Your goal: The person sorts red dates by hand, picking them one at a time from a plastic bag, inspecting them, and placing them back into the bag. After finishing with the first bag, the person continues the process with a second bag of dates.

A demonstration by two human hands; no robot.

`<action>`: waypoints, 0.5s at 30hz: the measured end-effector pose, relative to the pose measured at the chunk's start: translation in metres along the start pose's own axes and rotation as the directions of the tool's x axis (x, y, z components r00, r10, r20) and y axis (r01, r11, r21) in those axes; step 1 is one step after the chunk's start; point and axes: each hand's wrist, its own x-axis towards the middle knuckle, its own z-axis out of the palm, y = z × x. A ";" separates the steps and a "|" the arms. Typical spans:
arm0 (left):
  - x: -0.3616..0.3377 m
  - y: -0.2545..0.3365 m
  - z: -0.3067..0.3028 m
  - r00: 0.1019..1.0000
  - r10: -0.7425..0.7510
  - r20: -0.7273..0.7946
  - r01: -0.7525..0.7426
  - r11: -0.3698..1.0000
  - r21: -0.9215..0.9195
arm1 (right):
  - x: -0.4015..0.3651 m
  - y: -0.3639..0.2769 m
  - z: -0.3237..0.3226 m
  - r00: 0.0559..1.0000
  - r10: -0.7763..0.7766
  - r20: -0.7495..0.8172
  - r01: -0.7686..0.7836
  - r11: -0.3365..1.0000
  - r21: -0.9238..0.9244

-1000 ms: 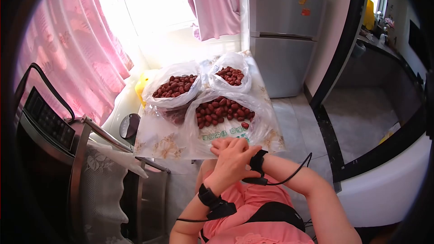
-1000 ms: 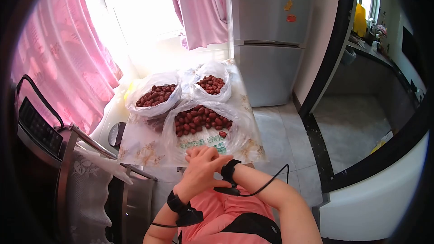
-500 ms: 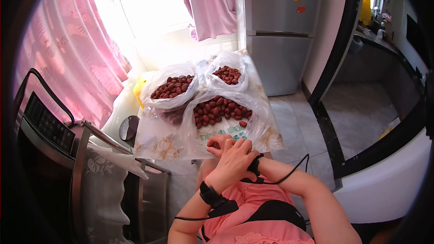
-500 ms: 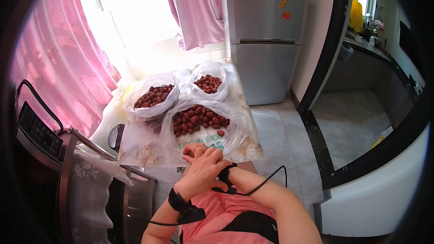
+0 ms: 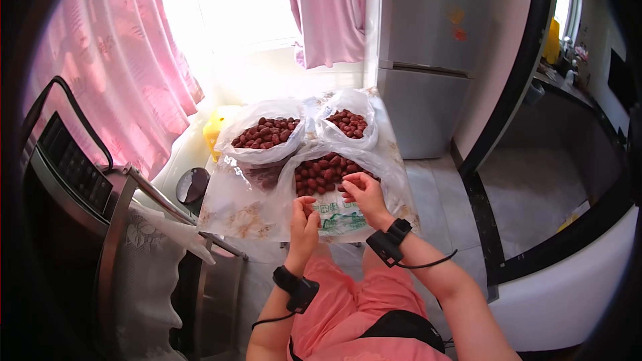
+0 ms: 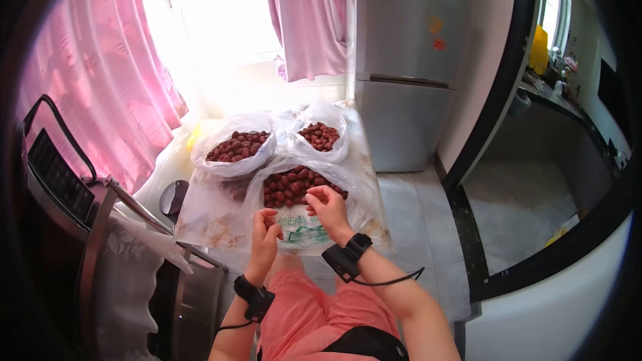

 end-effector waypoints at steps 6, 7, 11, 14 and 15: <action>0.018 -0.013 0.002 0.992 -0.092 0.083 0.092 0.996 0.013 | 0.004 0.025 -0.013 0.998 -0.046 0.032 0.048 0.998 -0.031; 0.023 -0.018 0.003 0.993 -0.096 0.069 0.097 0.995 -0.010 | 0.003 0.027 -0.013 0.997 -0.079 0.021 0.079 0.996 -0.034; 0.034 -0.034 0.004 0.990 -0.137 -0.037 0.132 0.984 -0.118 | -0.016 0.013 -0.005 0.988 -0.080 0.133 0.096 0.988 -0.121; 0.035 -0.029 0.003 0.970 -0.227 -0.092 0.202 0.952 -0.228 | -0.046 0.015 0.008 0.929 -0.020 0.369 0.060 0.993 -0.097; 0.035 -0.030 0.002 0.969 -0.223 -0.106 0.191 0.948 -0.253 | -0.057 0.018 0.011 0.891 -0.002 0.454 0.065 0.990 -0.124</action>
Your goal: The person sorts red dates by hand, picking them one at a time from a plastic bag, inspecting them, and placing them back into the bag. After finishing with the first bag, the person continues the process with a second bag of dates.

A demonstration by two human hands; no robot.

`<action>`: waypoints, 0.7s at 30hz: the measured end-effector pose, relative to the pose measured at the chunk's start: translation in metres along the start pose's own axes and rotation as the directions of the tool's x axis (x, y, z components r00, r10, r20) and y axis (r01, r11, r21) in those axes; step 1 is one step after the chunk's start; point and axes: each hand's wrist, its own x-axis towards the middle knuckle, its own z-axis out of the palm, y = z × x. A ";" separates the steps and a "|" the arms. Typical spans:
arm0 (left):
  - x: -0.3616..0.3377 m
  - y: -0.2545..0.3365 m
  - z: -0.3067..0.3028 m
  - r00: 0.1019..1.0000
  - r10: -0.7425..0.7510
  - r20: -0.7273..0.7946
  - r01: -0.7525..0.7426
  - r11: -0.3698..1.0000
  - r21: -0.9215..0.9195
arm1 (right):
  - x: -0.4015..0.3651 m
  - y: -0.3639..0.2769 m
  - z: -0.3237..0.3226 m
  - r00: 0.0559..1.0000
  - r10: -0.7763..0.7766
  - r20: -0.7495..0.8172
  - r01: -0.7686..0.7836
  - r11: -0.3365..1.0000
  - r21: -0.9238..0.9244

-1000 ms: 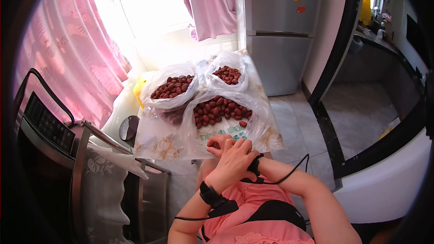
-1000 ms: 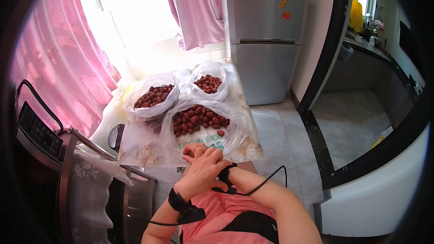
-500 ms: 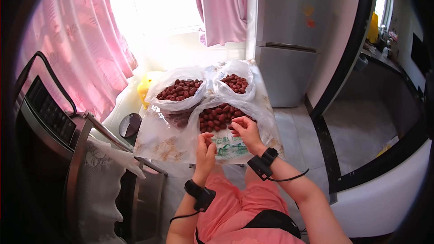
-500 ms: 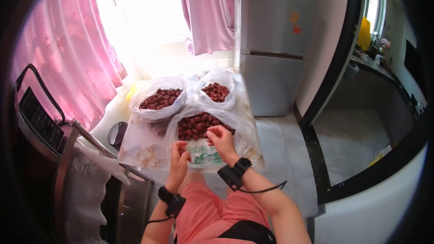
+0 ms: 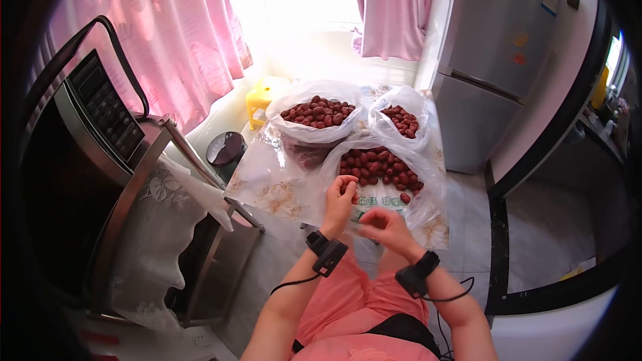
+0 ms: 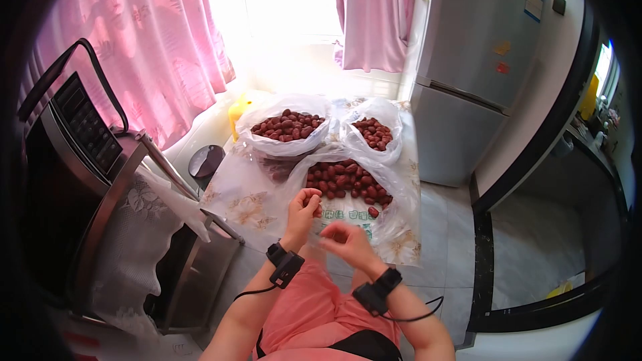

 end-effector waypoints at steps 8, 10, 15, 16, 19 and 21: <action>0.000 -0.002 -0.002 0.998 -0.006 -0.055 0.004 1.000 -0.028 | -0.040 -0.003 0.076 0.999 -0.034 0.025 0.032 0.996 0.085; -0.001 -0.003 -0.005 0.997 0.017 -0.070 -0.015 1.000 0.026 | -0.042 0.001 0.080 0.995 -0.094 -0.014 0.093 0.995 -0.047; -0.007 -0.004 -0.005 0.981 0.191 -0.040 -0.168 0.934 0.315 | -0.046 -0.003 0.086 0.936 -0.328 -0.132 0.275 0.910 -0.311; -0.008 -0.005 -0.005 0.953 0.302 0.016 -0.269 0.821 0.504 | -0.047 -0.004 0.086 0.918 -0.377 -0.126 0.323 0.891 -0.319; -0.013 0.012 -0.002 0.787 0.581 0.207 -0.541 0.490 0.683 | -0.052 -0.004 0.084 0.888 -0.451 -0.083 0.403 0.853 -0.331; -0.018 0.017 0.000 0.787 0.555 0.269 -0.552 0.440 0.708 | -0.054 -0.005 0.084 0.881 -0.471 -0.043 0.432 0.838 -0.333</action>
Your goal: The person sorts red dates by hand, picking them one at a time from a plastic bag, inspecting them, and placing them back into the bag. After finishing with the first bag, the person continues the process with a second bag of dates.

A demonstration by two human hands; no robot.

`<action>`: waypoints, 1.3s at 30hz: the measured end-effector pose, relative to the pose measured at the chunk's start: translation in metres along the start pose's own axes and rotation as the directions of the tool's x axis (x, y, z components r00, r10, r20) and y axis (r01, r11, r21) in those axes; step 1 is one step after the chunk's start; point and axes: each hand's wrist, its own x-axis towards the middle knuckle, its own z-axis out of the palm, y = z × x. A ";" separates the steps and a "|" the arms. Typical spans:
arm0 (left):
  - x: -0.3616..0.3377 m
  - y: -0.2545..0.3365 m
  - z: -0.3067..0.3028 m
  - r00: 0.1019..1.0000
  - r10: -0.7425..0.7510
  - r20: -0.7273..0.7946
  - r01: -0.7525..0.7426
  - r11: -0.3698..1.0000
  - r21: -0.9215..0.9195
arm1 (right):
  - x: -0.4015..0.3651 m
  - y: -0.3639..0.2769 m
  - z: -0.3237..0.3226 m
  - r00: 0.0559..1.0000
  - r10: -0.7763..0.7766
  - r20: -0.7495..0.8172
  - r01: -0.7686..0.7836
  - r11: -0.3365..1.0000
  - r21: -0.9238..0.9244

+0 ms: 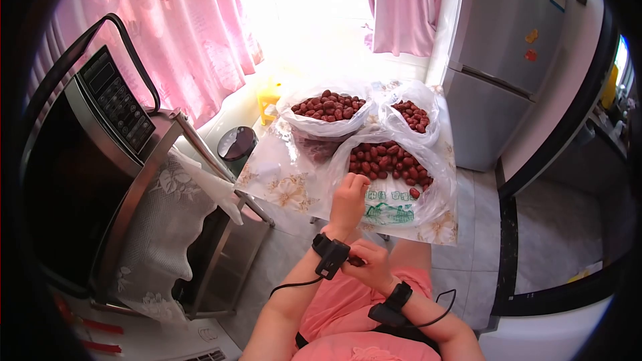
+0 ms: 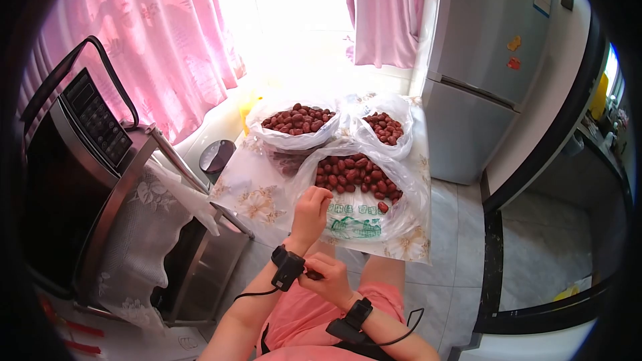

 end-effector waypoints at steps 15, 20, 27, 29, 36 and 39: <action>-0.013 0.010 -0.007 0.988 0.021 0.155 -0.018 1.000 -0.018 | -0.004 -0.002 0.002 0.994 0.106 0.023 -0.108 0.983 0.150; -0.014 0.007 -0.008 0.984 0.011 0.180 -0.008 1.000 -0.014 | -0.002 0.001 0.001 0.995 0.082 0.063 -0.090 0.985 0.146; -0.021 -0.006 -0.004 0.771 -0.500 0.395 0.628 0.489 -0.606 | -0.006 0.004 0.001 0.994 0.090 0.057 -0.095 0.989 0.110; -0.023 -0.009 -0.002 0.724 -0.544 0.425 0.632 0.276 -0.724 | -0.007 0.008 0.004 0.992 0.123 0.035 -0.128 0.978 0.168; -0.034 -0.030 0.004 0.590 -0.422 0.688 0.359 -0.626 -0.692 | -0.001 0.008 0.004 0.996 0.080 0.047 -0.086 0.987 0.135; -0.040 -0.031 0.001 0.553 -0.391 0.736 0.339 -0.701 -0.628 | -0.006 0.012 0.005 0.988 0.150 0.042 -0.155 0.969 0.192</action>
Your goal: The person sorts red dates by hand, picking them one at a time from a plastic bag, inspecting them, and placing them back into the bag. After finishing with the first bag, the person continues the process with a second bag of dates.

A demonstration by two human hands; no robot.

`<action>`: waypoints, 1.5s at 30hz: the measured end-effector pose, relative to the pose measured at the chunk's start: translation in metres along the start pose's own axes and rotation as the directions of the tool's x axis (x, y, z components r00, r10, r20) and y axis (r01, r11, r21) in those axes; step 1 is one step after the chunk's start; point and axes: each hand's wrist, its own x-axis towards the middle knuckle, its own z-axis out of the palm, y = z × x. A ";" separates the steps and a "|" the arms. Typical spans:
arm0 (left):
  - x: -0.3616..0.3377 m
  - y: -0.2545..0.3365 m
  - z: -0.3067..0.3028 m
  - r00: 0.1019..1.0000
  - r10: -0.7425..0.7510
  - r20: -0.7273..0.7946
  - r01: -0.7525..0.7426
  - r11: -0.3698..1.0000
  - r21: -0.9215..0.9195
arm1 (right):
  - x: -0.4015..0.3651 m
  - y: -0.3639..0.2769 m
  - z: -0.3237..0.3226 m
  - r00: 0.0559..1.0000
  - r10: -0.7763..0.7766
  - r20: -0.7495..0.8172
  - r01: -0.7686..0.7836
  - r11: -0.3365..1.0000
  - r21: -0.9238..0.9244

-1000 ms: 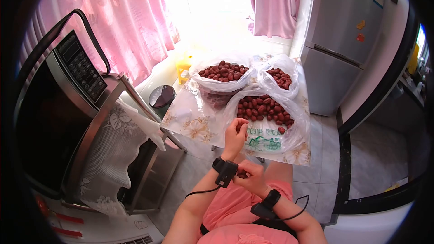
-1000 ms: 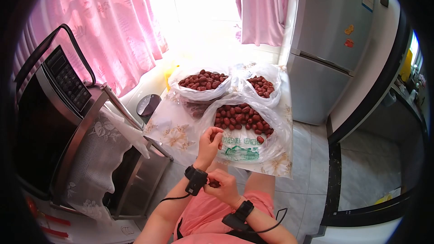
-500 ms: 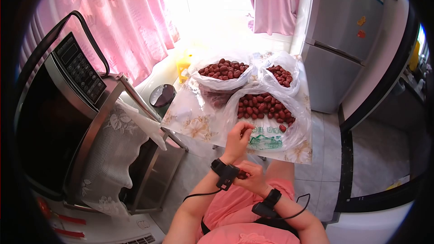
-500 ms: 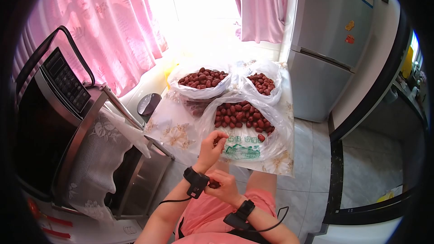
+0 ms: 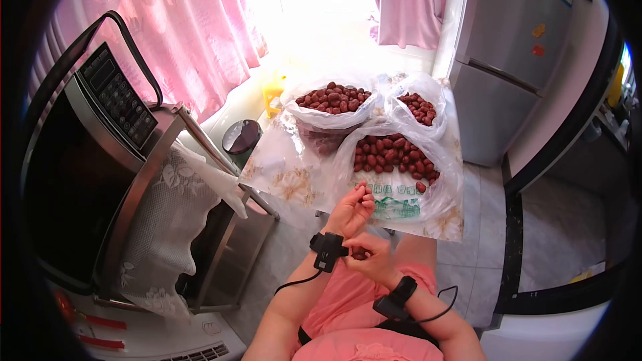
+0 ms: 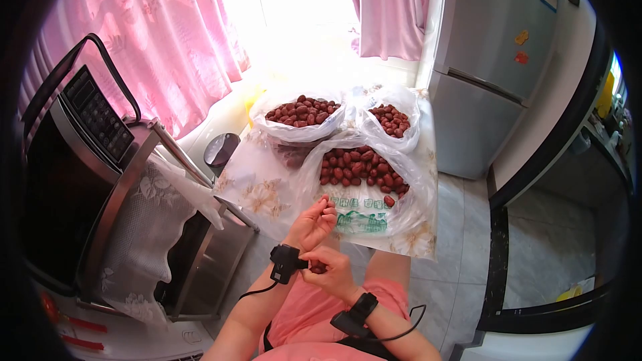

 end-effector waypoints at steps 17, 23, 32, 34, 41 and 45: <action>-0.003 0.003 0.010 0.988 0.156 0.007 -0.151 0.943 0.296 | 0.001 -0.002 0.003 1.000 0.020 0.015 -0.019 0.999 -0.037; -0.004 -0.001 0.018 0.978 0.210 -0.016 -0.172 0.839 0.516 | 0.003 -0.003 -0.006 0.991 0.126 0.049 -0.125 0.992 -0.032; 0.006 0.024 0.039 0.930 0.363 0.048 -0.319 0.738 0.594 | 0.049 0.011 -0.064 0.957 0.180 -0.226 -0.175 0.984 0.042; 0.006 0.023 0.039 0.883 0.465 0.066 -0.365 0.592 0.719 | 0.065 0.024 -0.083 0.900 0.280 -0.335 -0.243 0.959 0.150; 0.008 0.028 0.013 0.888 0.446 0.116 -0.313 0.398 0.862 | 0.089 0.061 -0.124 0.879 0.145 -0.454 -0.228 0.964 -0.134; 0.003 0.028 0.008 0.872 0.457 0.175 -0.345 0.319 0.883 | 0.089 0.067 -0.128 0.881 0.119 -0.458 -0.223 0.958 -0.181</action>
